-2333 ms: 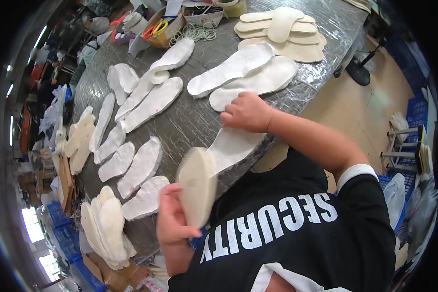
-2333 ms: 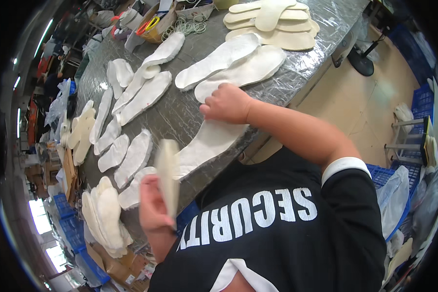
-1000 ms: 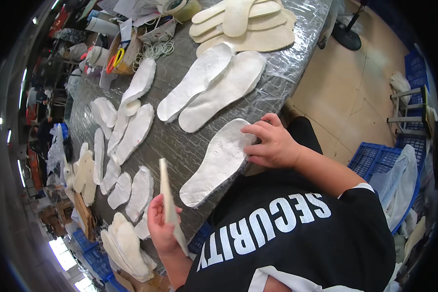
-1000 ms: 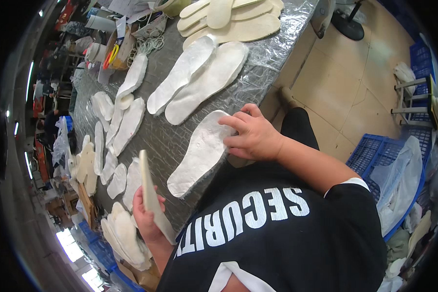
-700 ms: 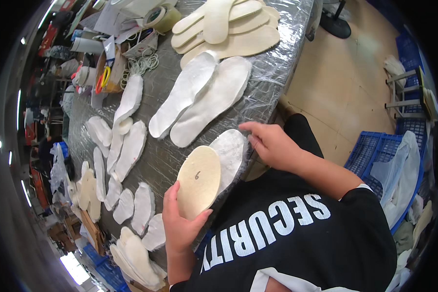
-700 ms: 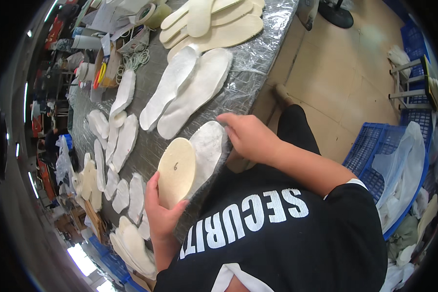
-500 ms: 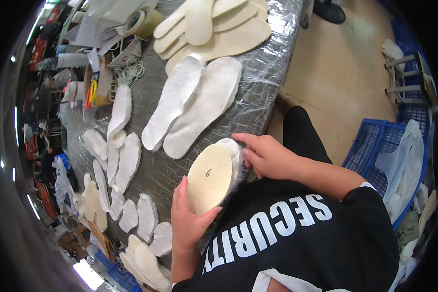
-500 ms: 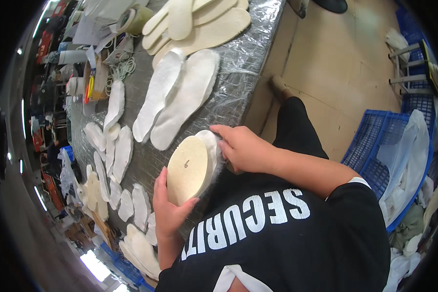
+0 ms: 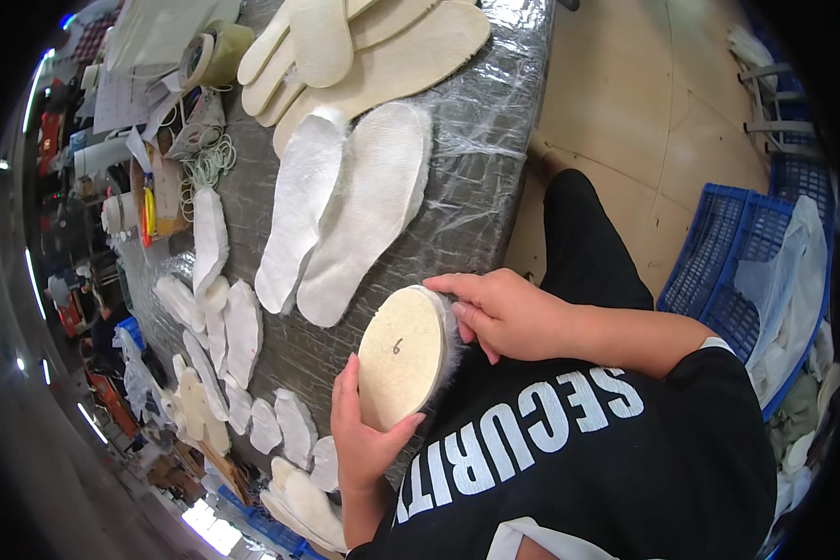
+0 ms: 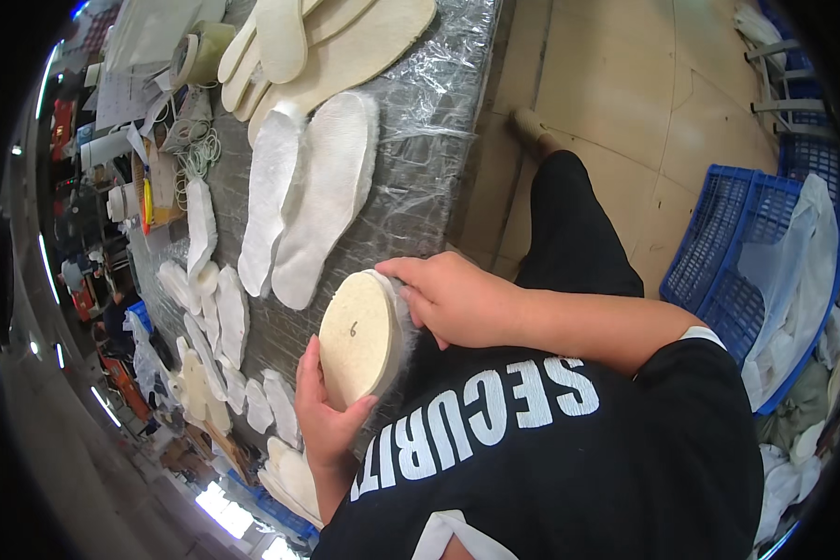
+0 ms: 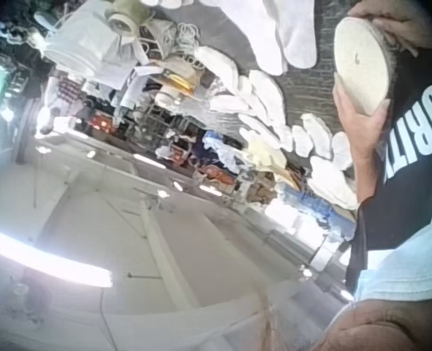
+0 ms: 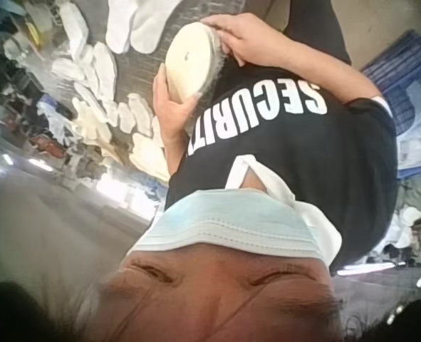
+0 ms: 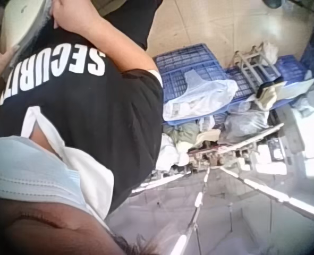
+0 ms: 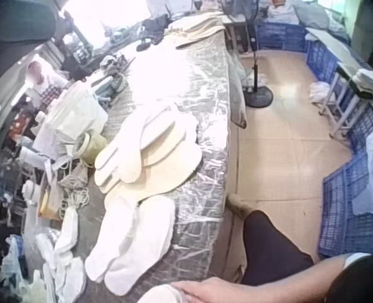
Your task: Picking up and matching different layers of shoe insoles at a workstation.
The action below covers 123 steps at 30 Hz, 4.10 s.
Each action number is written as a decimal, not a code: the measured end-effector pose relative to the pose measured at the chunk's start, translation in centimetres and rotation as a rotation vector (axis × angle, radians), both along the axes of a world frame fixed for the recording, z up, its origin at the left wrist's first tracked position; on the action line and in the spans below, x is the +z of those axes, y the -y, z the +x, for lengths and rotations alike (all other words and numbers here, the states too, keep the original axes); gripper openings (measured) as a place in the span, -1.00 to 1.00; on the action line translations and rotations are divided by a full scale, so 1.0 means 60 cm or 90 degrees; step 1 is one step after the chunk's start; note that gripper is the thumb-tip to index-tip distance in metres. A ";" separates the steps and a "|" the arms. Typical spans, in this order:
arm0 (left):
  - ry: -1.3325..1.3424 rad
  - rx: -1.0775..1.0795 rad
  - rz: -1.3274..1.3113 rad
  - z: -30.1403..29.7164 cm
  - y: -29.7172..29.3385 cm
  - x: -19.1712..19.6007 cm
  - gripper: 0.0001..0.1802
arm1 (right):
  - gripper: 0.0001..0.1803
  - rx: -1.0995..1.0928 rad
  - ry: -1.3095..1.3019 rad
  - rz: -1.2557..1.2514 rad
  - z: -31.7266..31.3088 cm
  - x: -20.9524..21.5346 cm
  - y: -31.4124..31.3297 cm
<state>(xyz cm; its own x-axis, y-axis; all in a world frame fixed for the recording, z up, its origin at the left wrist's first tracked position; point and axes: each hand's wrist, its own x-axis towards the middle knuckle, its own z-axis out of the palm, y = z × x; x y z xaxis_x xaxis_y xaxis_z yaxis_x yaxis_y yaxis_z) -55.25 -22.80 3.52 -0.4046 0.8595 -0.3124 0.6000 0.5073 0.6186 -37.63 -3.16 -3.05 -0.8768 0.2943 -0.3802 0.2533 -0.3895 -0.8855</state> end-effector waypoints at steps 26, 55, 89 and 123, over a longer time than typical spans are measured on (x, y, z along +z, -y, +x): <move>-0.106 -0.064 -0.084 0.019 -0.031 0.014 0.10 | -0.48 0.010 -0.023 0.009 0.001 -0.014 -0.001; -0.057 -0.072 -0.061 0.013 -0.024 -0.007 -0.01 | -0.55 -0.021 -0.037 0.051 0.000 -0.017 0.010; -0.056 -0.050 -0.030 0.020 -0.023 -0.015 -0.01 | -0.87 -0.161 -0.016 -0.026 0.015 -0.037 0.067; 0.100 0.166 0.036 -0.009 0.033 -0.010 -0.74 | -0.33 0.048 -0.088 0.857 -0.002 -0.036 0.062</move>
<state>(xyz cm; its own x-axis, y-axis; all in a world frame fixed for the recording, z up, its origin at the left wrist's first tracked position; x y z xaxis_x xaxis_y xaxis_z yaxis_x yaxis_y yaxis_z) -55.79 -24.80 2.95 -0.5646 0.7505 -0.3435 0.3484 0.5940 0.7251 -37.74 -6.86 -5.22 -0.9142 0.3157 0.2540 0.1147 0.8028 -0.5851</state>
